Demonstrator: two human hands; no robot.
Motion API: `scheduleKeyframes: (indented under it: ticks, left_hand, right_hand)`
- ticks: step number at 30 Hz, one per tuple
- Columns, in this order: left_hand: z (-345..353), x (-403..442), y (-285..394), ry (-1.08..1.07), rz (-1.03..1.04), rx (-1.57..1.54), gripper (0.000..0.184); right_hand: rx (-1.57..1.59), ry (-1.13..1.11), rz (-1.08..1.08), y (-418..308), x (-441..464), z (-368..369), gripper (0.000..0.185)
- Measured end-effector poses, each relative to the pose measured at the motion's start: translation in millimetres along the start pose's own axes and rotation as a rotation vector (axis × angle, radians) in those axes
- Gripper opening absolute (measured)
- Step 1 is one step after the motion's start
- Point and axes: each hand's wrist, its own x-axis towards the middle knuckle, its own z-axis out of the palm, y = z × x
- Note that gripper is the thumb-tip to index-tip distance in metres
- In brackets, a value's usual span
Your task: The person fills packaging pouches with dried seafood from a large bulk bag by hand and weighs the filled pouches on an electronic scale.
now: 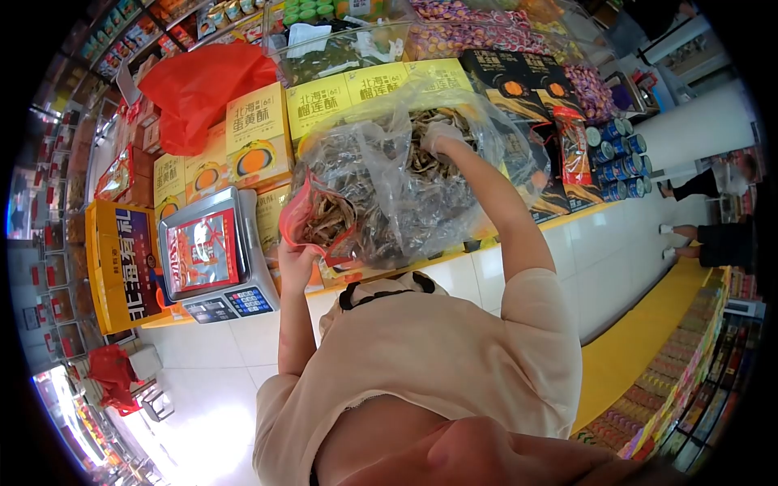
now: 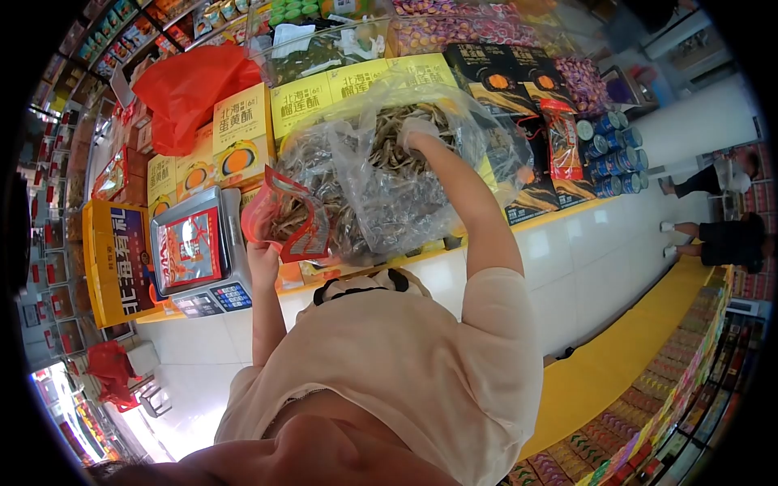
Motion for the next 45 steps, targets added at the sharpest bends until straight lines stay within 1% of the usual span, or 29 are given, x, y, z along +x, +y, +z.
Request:
scheduleKeyframes:
  ticks: [2, 3, 5, 6, 8, 9, 11, 12, 14, 15, 16, 18, 19, 21, 22, 24, 25, 26, 28, 29, 31, 38, 41, 43, 44, 45]
  left_hand:
    - [0.1, 0.4, -0.2, 0.005, -0.004, -0.007, 0.069]
    - [0.2, 0.6, 0.0, 0.006, -0.002, -0.018, 0.07]
    - [-0.1, 0.5, -0.4, 0.006, 0.0, -0.028, 0.07]
    - [-0.7, 0.7, -1.4, 0.005, 0.008, -0.017, 0.07]
    - [-0.8, 0.1, -2.5, 0.004, 0.015, -0.006, 0.071]
    - [-0.8, -0.7, -2.6, 0.009, 0.003, -0.014, 0.07]
    - [-0.4, -0.6, -2.0, 0.014, -0.01, -0.022, 0.07]
    - [0.0, -0.3, -1.0, 0.011, 0.001, -0.023, 0.07]
    - [-0.3, -0.9, -0.8, 0.01, 0.008, -0.023, 0.07]
    - [-0.8, -0.6, -1.5, 0.005, 0.019, -0.015, 0.07]
    - [-1.0, -0.8, -2.1, 0.001, 0.03, -0.008, 0.07]
    - [-0.9, -1.8, -2.6, 0.006, 0.014, -0.022, 0.07]
    - [-0.8, -2.0, -2.9, 0.009, 0.001, -0.035, 0.07]
    - [-0.9, -1.9, -3.8, 0.01, 0.002, -0.035, 0.069]
    - [-1.0, -1.7, -4.4, 0.011, 0.003, -0.034, 0.068]
    - [-1.8, -2.0, -6.5, 0.01, 0.011, -0.042, 0.068]
    - [-2.2, -2.1, -7.1, 0.009, 0.018, -0.05, 0.067]
    - [-2.3, -2.0, -6.7, 0.008, 0.018, -0.05, 0.067]
    - [-1.9, -1.8, -5.7, 0.009, -0.001, -0.044, 0.066]
    - [-1.2, -1.5, -4.5, 0.007, -0.002, -0.044, 0.066]
    - [0.6, -1.8, -2.4, 0.025, -0.017, -0.019, 0.066]
    - [-1.3, -1.2, -6.9, 0.014, 0.006, -0.038, 0.065]
    - [-0.9, -0.7, -7.0, 0.014, 0.017, -0.064, 0.065]
    - [-0.2, -1.1, -4.4, 0.022, -0.026, -0.045, 0.068]
    - [0.2, -1.1, -2.8, 0.023, -0.027, -0.045, 0.068]
    - [0.8, -0.8, -0.7, 0.013, -0.05, -0.025, 0.067]
  right_hand:
    - [-0.088, -0.088, 0.008, 5.6, 17.0, 12.5, 0.034]
    - [-0.089, -0.087, 0.008, 4.4, 11.2, 7.8, 0.034]
    - [-0.18, -0.168, -0.098, -1.5, -11.9, -7.0, 0.03]
    - [-0.18, -0.167, -0.098, 0.8, -8.9, -3.2, 0.03]
    - [-0.158, -0.066, -0.214, 7.5, -0.4, 8.1, 0.027]
    - [-0.157, -0.066, -0.213, 7.0, -5.8, 5.8, 0.027]
    - [0.043, -0.026, -0.187, 3.8, -24.0, -5.7, 0.025]
    - [0.043, -0.027, -0.187, 5.7, -26.3, -9.6, 0.025]
    - [0.306, 0.038, -0.127, 12.4, -31.8, -17.6, 0.03]
    - [0.462, 0.11, -0.074, 9.8, -50.6, -27.0, 0.042]
    - [0.46, 0.108, -0.074, 12.4, -50.7, -27.2, 0.042]
    - [0.343, 0.014, -0.221, 18.1, -49.8, -27.9, 0.059]
    - [0.342, 0.013, -0.221, 19.9, -44.7, -21.9, 0.059]
    - [0.103, -0.049, -0.423, 20.4, -37.8, -9.3, 0.059]
    - [0.103, -0.049, -0.422, 18.6, -39.8, -8.5, 0.059]
    - [-0.066, -0.009, -0.429, 9.7, -47.0, -5.7, 0.073]
    - [-0.049, 0.007, -0.431, 6.1, -48.7, -5.3, 0.069]
    - [-0.048, 0.006, -0.43, 3.0, -51.7, -8.1, 0.069]
    - [-0.009, -0.08, -0.449, -6.8, -66.7, -22.6, 0.061]
    - [-0.008, -0.08, -0.448, -7.1, -61.9, -17.6, 0.061]
    - [-0.029, 0.004, -0.558, -8.3, -52.1, -5.7, 0.051]
    - [-0.112, -0.012, -0.564, -19.0, -53.1, -5.3, 0.045]
    - [-0.029, 0.006, -0.527, -18.4, -52.2, -7.1, 0.042]
    - [0.281, 0.097, -0.416, -7.4, -42.8, -10.7, 0.041]
    - [0.281, 0.097, -0.417, 3.4, -31.9, -9.8, 0.041]
    - [0.48, 0.21, -0.39, 17.8, -18.0, -6.7, 0.041]
